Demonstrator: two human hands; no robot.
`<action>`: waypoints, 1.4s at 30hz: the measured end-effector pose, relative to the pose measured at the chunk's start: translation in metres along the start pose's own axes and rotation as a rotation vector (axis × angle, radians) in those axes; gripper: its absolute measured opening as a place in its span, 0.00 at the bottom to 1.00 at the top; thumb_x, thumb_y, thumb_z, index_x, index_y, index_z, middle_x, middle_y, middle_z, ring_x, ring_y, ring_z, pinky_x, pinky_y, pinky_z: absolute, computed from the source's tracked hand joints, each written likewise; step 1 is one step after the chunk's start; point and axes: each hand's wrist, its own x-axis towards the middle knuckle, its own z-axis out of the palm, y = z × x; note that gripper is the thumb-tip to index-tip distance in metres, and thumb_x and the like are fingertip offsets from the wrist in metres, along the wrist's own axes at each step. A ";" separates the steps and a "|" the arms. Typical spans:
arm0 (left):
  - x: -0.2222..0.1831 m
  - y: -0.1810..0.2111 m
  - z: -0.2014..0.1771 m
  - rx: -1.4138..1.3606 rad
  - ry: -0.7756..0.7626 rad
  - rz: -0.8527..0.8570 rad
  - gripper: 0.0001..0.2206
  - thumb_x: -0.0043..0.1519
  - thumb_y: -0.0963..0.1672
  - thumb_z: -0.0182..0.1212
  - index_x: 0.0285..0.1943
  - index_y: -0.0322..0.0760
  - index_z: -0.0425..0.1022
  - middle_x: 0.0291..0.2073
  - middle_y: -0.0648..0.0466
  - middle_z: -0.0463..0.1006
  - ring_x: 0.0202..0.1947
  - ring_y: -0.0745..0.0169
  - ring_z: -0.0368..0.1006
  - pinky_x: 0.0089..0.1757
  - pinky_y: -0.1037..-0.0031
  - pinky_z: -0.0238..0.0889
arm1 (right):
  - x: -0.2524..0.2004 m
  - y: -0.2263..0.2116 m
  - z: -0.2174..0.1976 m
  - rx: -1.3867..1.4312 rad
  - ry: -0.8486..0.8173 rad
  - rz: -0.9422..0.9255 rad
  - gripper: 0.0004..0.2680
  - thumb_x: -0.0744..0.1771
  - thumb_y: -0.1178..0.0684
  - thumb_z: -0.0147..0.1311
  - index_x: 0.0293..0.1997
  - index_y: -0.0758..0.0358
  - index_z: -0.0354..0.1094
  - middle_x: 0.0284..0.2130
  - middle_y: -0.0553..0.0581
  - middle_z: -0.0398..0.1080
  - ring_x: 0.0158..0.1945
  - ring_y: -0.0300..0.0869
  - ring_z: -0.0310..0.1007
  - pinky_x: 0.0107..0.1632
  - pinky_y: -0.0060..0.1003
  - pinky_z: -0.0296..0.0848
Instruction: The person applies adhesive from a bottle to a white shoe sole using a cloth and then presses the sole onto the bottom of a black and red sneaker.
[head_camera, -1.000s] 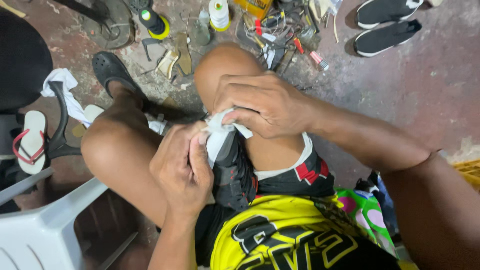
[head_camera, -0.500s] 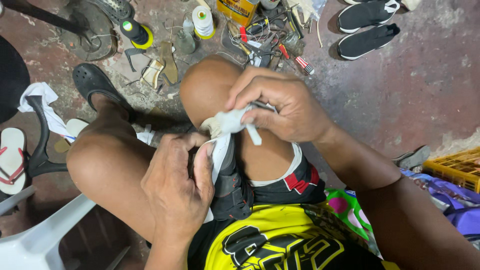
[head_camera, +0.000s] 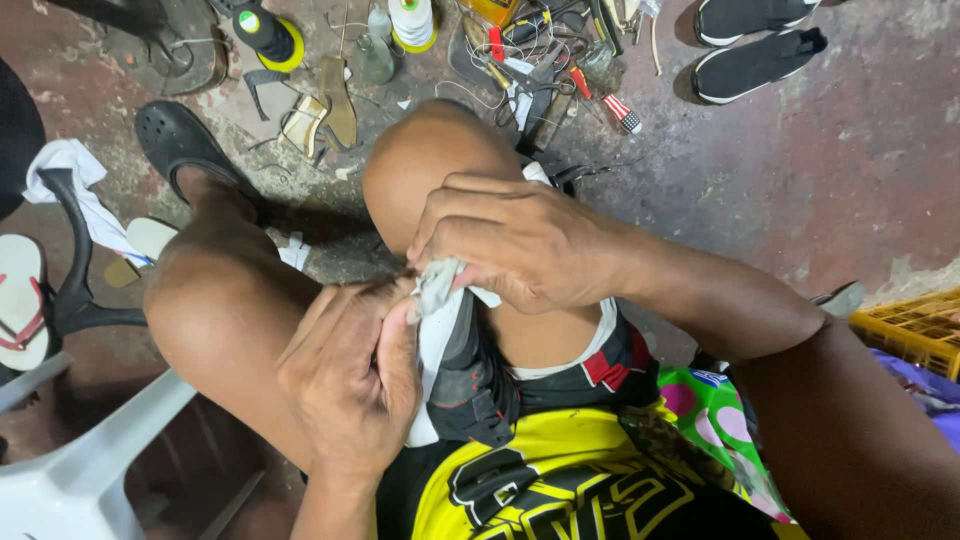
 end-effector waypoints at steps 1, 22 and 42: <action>0.000 -0.001 0.001 0.012 -0.003 -0.024 0.03 0.63 0.37 0.62 0.41 0.29 0.80 0.30 0.46 0.77 0.29 0.51 0.72 0.34 0.68 0.64 | 0.002 0.001 -0.001 -0.016 -0.027 -0.002 0.09 0.68 0.55 0.58 0.50 0.66 0.66 0.46 0.57 0.70 0.53 0.51 0.72 0.57 0.45 0.72; 0.014 0.006 -0.018 0.046 -0.096 0.048 0.14 0.61 0.42 0.69 0.55 0.30 0.78 0.39 0.46 0.80 0.38 0.49 0.76 0.42 0.67 0.68 | -0.009 0.012 -0.004 0.393 0.259 0.318 0.14 0.74 0.44 0.41 0.48 0.67 0.67 0.41 0.55 0.71 0.37 0.36 0.77 0.39 0.28 0.75; -0.005 -0.011 -0.023 -0.045 0.197 0.097 0.08 0.71 0.41 0.54 0.48 0.31 0.79 0.42 0.47 0.83 0.38 0.59 0.78 0.44 0.74 0.69 | -0.067 0.029 0.015 0.800 0.708 0.339 0.06 0.72 0.60 0.56 0.50 0.65 0.62 0.42 0.57 0.73 0.38 0.35 0.74 0.40 0.29 0.73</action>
